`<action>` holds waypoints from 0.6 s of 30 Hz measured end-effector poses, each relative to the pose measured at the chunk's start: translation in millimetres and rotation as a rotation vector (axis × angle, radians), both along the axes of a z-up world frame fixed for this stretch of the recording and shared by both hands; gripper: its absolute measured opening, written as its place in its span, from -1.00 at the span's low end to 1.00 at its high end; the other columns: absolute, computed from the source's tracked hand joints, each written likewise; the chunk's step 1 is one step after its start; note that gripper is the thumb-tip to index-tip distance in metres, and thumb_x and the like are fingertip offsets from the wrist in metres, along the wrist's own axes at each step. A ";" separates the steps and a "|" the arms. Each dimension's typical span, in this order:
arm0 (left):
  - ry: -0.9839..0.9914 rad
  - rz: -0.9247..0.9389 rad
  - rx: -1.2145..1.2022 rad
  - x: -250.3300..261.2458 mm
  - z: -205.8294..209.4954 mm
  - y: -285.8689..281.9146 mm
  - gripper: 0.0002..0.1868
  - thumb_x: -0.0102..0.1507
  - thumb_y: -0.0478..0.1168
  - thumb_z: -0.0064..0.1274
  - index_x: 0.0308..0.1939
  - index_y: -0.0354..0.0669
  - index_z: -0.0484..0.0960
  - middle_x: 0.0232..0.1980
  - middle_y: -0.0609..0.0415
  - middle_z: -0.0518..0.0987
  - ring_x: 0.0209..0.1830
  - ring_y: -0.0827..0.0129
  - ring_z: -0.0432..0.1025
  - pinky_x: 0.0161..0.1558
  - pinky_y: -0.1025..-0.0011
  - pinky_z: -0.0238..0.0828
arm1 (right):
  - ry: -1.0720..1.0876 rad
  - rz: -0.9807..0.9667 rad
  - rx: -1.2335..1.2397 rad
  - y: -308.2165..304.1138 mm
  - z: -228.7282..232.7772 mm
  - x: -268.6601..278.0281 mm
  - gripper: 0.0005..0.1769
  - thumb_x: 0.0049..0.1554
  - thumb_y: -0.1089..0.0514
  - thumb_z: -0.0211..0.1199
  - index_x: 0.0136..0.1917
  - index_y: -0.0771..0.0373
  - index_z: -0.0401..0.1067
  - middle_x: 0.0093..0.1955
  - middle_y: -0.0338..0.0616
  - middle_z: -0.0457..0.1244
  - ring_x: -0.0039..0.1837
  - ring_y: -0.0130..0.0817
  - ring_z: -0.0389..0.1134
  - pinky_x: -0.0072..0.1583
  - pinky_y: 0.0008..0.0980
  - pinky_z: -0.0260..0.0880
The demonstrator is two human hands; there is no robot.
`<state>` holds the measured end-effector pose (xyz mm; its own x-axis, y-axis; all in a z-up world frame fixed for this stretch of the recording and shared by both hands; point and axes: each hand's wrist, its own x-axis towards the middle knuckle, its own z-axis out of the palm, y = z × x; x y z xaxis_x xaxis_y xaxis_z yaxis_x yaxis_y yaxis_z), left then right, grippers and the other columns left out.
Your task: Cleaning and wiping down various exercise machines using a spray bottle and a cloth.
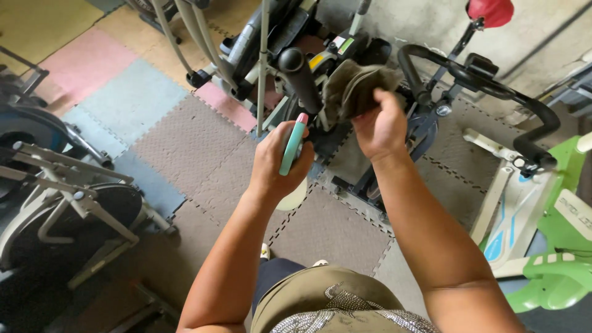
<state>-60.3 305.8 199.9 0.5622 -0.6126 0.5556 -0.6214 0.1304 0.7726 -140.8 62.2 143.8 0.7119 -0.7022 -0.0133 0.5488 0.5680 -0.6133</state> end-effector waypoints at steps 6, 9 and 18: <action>-0.120 -0.011 -0.037 15.2 12.1 4.9 -0.64 0.23 -0.30 0.16 0.11 -0.21 0.54 -0.16 -0.08 0.59 -0.19 0.00 0.53 -0.12 0.21 0.48 | -0.532 0.068 -0.226 36.7 65.7 17.1 -0.40 0.19 0.07 -0.03 0.49 0.15 0.26 0.39 -0.11 0.26 0.44 -0.20 0.30 0.55 -0.11 0.24; -0.129 -0.021 0.008 26.9 18.7 6.7 -0.61 0.19 -0.29 0.15 0.11 -0.20 0.56 -0.17 -0.10 0.60 -0.19 -0.03 0.53 -0.11 0.18 0.48 | -0.490 0.196 -0.350 57.4 56.8 31.7 -0.29 0.31 -0.05 -0.01 0.68 0.13 0.09 0.49 -0.14 0.20 0.54 -0.30 0.22 0.64 -0.26 0.09; -0.168 -0.129 -0.002 59.0 29.7 19.8 -0.67 0.20 -0.27 0.15 0.04 -0.23 0.54 -0.19 -0.12 0.61 -0.19 -0.04 0.54 -0.11 0.18 0.49 | 0.082 -0.188 -1.000 63.3 -36.8 45.3 -0.33 0.41 0.02 0.01 0.70 0.17 -0.03 0.53 -0.18 0.16 0.53 -0.39 0.20 0.59 -0.32 0.14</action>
<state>-1.2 325.6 229.6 0.3785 -0.6723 0.6363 -0.7191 0.2192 0.6594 -95.4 125.4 107.0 0.6121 -0.5192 0.5965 0.5110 -0.3160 -0.7994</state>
